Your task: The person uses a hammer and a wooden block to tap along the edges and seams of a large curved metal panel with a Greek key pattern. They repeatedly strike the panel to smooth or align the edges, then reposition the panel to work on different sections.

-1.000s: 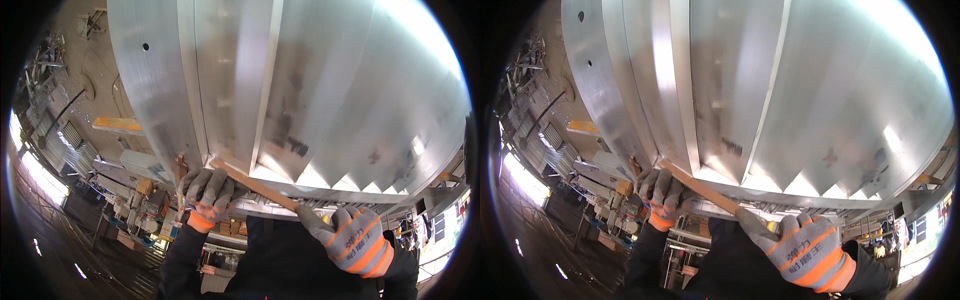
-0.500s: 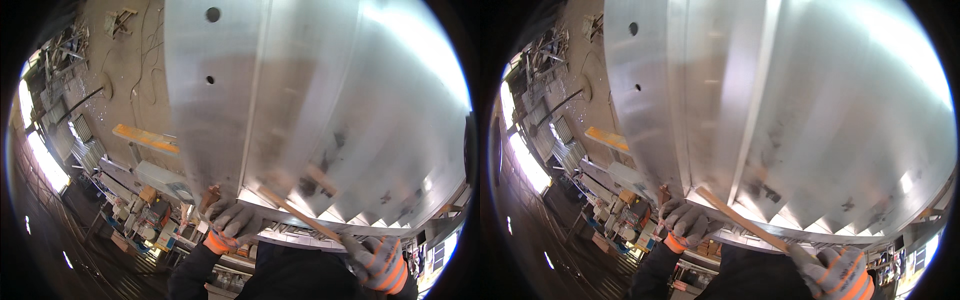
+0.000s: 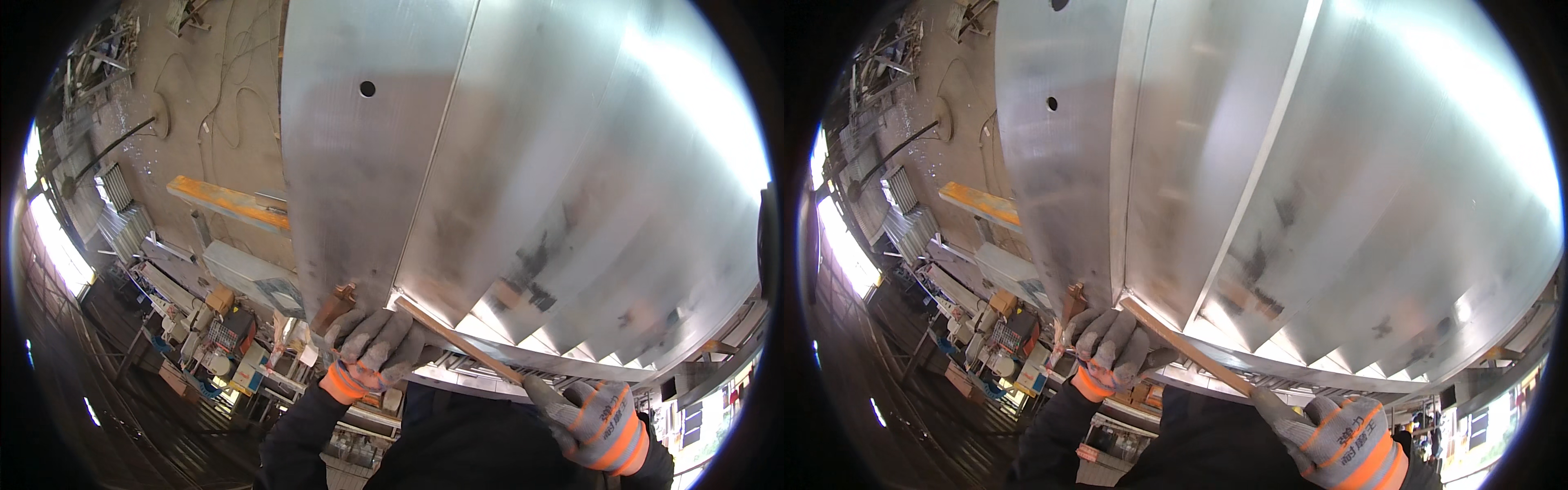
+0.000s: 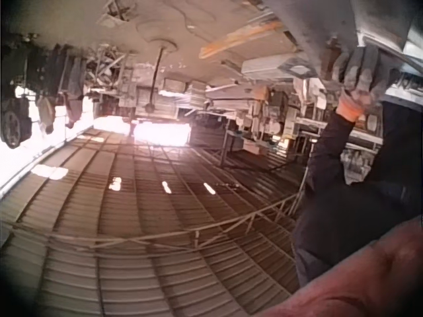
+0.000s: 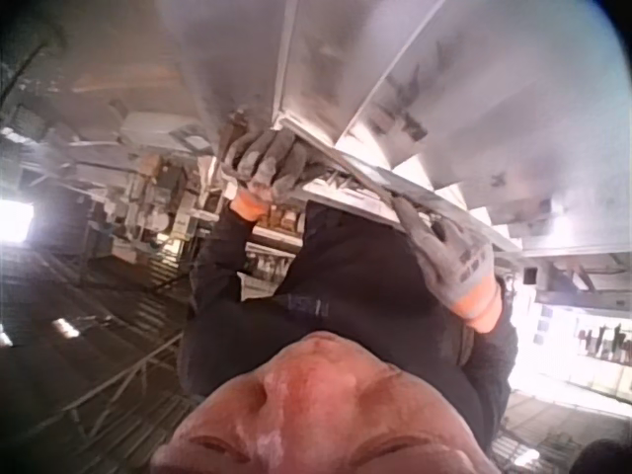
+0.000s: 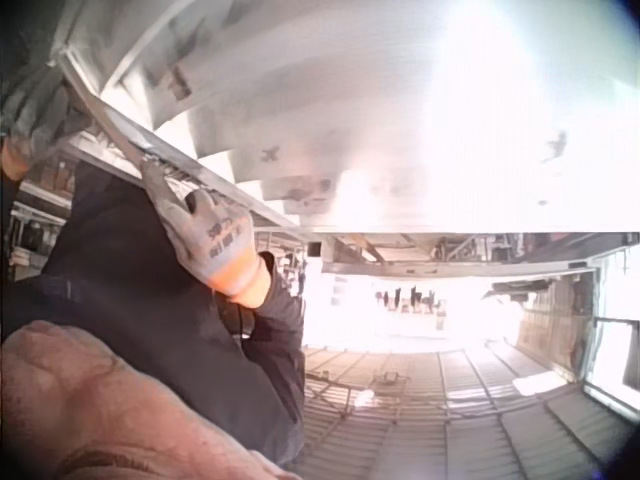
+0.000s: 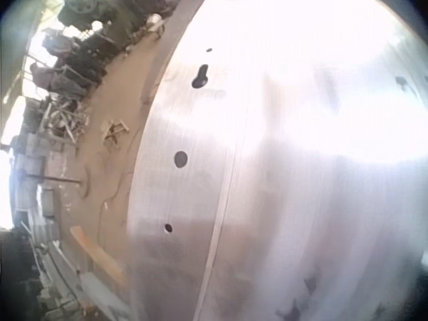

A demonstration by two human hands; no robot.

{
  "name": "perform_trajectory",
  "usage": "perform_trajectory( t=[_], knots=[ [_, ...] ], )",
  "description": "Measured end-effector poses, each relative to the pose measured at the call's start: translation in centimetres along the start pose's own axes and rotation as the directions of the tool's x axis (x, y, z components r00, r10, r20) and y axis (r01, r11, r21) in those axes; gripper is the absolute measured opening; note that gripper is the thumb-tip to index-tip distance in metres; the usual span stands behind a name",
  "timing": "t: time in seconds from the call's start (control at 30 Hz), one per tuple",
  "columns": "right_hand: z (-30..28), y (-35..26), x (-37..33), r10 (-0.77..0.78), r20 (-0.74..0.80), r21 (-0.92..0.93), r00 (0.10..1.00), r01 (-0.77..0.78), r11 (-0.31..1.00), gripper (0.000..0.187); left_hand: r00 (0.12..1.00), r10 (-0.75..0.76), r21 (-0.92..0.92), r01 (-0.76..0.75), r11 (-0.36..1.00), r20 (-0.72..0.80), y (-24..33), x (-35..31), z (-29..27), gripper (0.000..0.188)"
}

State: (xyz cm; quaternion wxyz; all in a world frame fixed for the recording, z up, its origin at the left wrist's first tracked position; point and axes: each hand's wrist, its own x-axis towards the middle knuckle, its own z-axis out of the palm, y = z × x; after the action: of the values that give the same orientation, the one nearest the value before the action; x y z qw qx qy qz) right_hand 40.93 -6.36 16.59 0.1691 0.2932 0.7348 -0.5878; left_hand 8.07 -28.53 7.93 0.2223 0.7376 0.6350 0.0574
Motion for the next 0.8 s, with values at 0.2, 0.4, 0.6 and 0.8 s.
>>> perform_trajectory(
  t=[0.2,0.4,0.6,0.8],
  knots=[
    [-0.2,-1.2,0.1,0.019,0.131,-0.184,0.991,0.005,0.983,0.073,0.997,0.037,0.108,-0.043,0.993,0.063,-0.4,-1.7,0.5,0.039],
    [0.6,-0.3,0.4,-0.071,0.043,-0.199,0.997,0.078,0.977,0.078,0.993,0.046,0.16,-0.063,0.985,0.107,-0.2,-1.2,0.0,0.047],
    [0.3,-0.2,0.0,-0.012,0.146,-0.143,0.989,0.033,0.989,0.078,0.994,0.009,0.218,-0.032,0.975,0.105,-0.2,-1.4,0.1,0.051],
    [0.5,-1.0,0.6,-0.086,-0.092,-0.037,0.992,0.082,0.996,0.062,1.0,-0.014,0.269,0.016,0.963,-0.01,0.5,-0.6,0.9,0.04]
  ],
)
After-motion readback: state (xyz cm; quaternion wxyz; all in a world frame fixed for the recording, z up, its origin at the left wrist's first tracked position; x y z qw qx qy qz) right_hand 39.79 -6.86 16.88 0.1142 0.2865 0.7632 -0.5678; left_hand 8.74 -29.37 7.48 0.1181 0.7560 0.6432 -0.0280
